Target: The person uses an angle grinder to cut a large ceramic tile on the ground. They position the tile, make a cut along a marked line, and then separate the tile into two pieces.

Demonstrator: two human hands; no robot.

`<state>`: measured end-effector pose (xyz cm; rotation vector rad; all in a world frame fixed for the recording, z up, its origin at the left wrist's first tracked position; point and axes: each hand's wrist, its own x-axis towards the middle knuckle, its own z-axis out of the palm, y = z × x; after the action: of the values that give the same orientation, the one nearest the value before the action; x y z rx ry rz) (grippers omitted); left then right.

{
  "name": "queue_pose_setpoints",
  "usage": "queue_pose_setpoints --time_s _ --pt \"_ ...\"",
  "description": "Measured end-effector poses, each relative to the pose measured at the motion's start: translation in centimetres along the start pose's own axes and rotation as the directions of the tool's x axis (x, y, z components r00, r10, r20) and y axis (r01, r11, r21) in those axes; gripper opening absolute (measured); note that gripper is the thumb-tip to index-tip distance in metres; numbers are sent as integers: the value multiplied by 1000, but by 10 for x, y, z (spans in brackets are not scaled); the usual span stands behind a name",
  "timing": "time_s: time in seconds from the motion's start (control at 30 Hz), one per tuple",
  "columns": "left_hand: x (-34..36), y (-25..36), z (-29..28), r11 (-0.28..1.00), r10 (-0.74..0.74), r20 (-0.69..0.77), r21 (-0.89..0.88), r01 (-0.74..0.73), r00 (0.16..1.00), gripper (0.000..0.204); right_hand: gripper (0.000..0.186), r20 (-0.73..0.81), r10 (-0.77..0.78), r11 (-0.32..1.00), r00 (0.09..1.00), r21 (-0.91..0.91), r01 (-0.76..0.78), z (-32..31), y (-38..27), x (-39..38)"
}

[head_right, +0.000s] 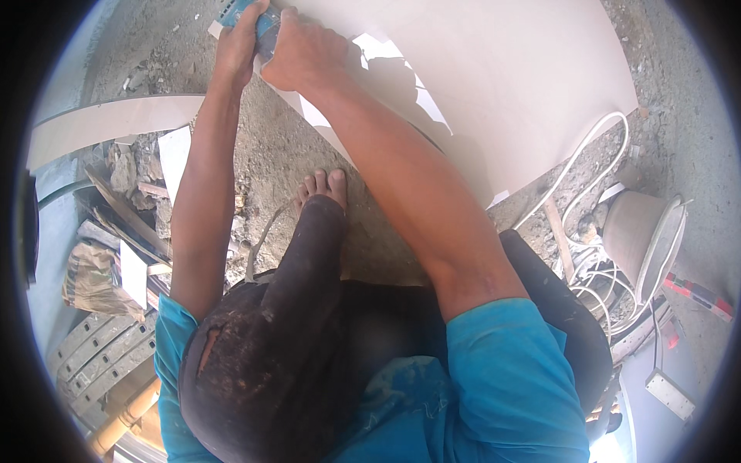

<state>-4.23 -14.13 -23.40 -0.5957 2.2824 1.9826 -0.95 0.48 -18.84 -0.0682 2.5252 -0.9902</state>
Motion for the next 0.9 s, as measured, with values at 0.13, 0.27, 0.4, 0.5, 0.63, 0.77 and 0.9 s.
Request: queue_pose_setpoints --time_s 0.13,0.27,0.4,0.5,0.63,0.77,0.9 --pt "-2 -1 3 999 -3 -25 37 4 1000 44 66 9 6 1000 1000 -15 -6 1 3 -3" --pt "-11 1 7 1000 -8 -26 27 9 1000 45 67 78 18 1000 997 13 -19 -21 -3 -14" --pt "-9 -7 6 999 -11 -28 34 12 1000 44 60 50 8 998 999 57 -11 -28 -4 -22" --pt "-12 -8 8 1000 -11 -9 7 11 1000 44 59 5 5 999 1000 51 -5 -25 -1 -25" --pt "-17 -8 9 1000 -23 2 -7 23 1000 43 63 56 32 999 998 29 -34 -23 0 -24" --pt "-20 -10 12 999 -5 7 -48 5 1000 44 64 4 -11 999 1000 44 11 -23 6 -32" --pt "-22 -12 13 1000 -9 7 -13 10 1000 45 64 48 39 999 998 3 -39 -19 8 -27"
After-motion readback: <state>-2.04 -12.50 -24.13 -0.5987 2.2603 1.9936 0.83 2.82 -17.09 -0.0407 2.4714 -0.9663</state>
